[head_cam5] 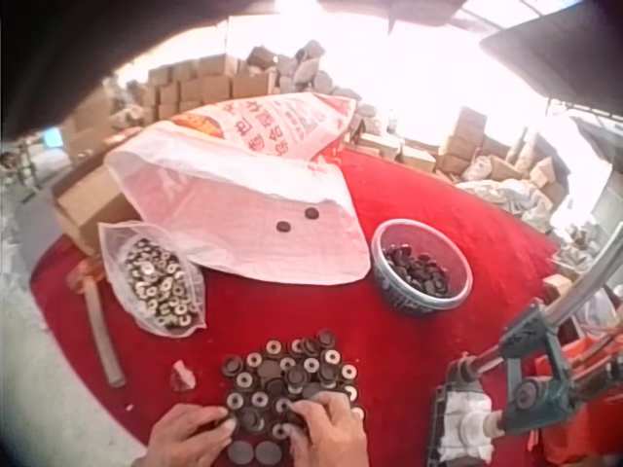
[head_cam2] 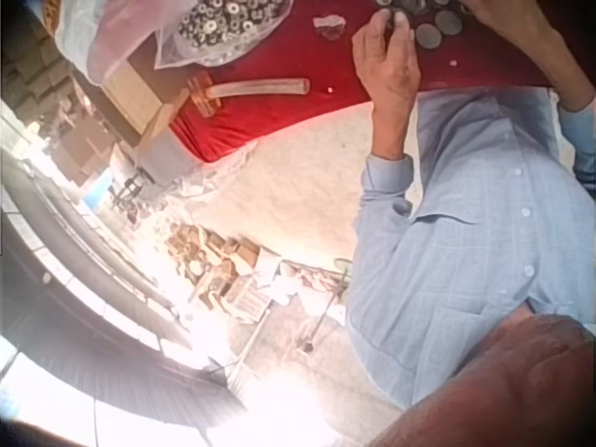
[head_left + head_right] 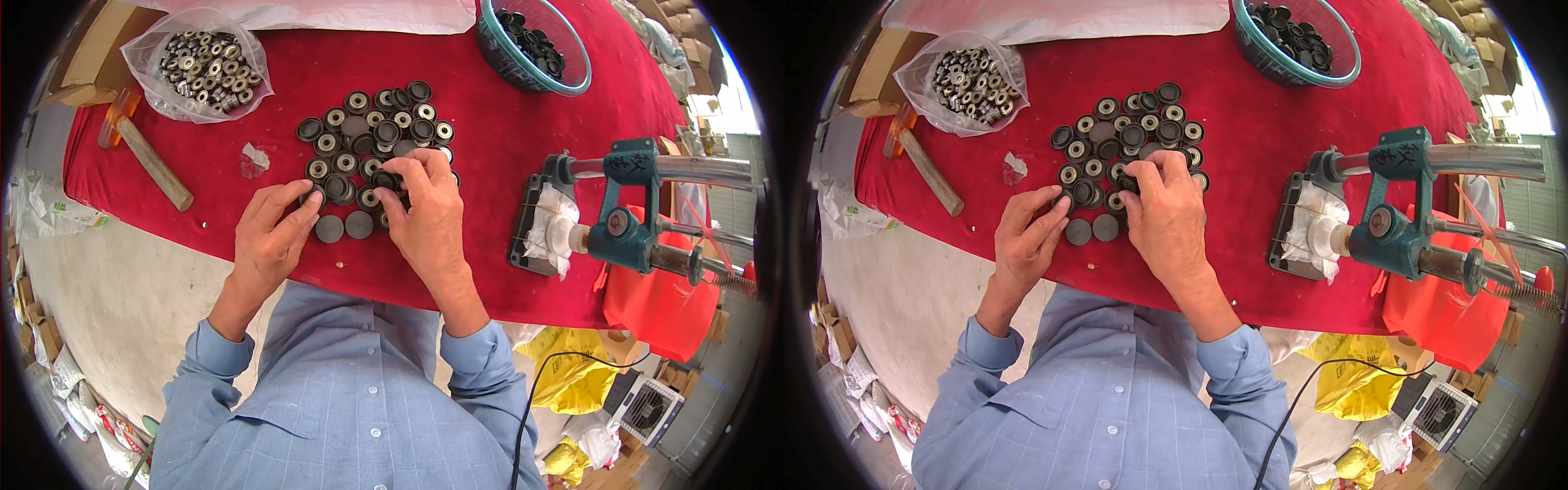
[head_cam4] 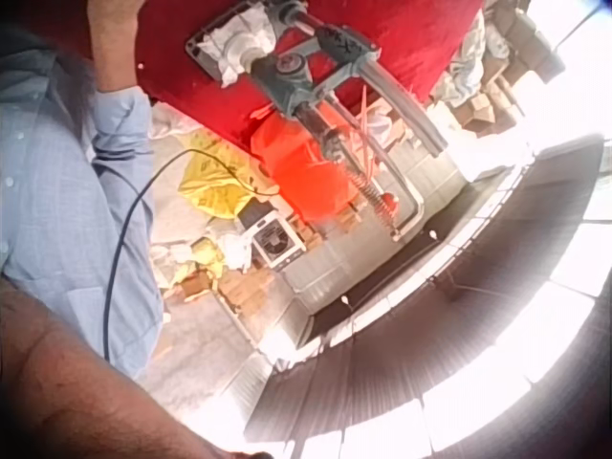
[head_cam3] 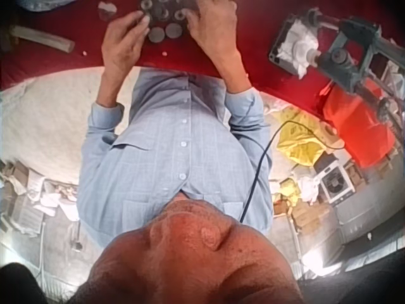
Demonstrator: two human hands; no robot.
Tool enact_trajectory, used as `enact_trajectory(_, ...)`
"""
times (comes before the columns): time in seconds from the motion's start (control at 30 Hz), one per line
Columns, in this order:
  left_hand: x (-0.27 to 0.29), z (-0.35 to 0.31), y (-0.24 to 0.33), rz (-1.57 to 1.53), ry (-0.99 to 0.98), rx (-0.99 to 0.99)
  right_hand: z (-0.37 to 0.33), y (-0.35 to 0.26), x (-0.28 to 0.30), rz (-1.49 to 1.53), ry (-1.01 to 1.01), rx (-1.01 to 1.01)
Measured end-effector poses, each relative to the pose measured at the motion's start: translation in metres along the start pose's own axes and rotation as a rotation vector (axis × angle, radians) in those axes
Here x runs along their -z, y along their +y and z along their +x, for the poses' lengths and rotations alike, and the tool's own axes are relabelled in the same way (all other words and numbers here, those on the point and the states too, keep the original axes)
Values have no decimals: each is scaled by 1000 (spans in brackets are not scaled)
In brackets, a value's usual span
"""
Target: The person arranges small cylindrical magnets on a red table, then uses a manual press to assemble them with metal rings. The person places each magnet under the press, operates the lever, and collects the assembled units.
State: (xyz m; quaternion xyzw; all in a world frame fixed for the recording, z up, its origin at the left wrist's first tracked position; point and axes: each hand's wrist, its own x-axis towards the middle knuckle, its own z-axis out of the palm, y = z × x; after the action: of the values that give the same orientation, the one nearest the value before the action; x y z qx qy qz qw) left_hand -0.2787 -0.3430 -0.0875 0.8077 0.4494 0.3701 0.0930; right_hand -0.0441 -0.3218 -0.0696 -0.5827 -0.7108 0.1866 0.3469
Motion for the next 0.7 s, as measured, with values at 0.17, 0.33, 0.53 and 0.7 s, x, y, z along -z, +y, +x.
enact_trajectory(0.17,-2,-1,-3,-53,6,24,-9,6,15,122,31,1)
enact_trajectory(0.33,-3,-1,-2,-44,-11,37,-31,3,23,3,98,55)
enact_trajectory(0.53,0,-3,-1,-31,-48,50,-43,1,12,-222,78,314)
enact_trajectory(0.7,1,-2,0,-9,-31,32,-56,3,7,-273,76,311)
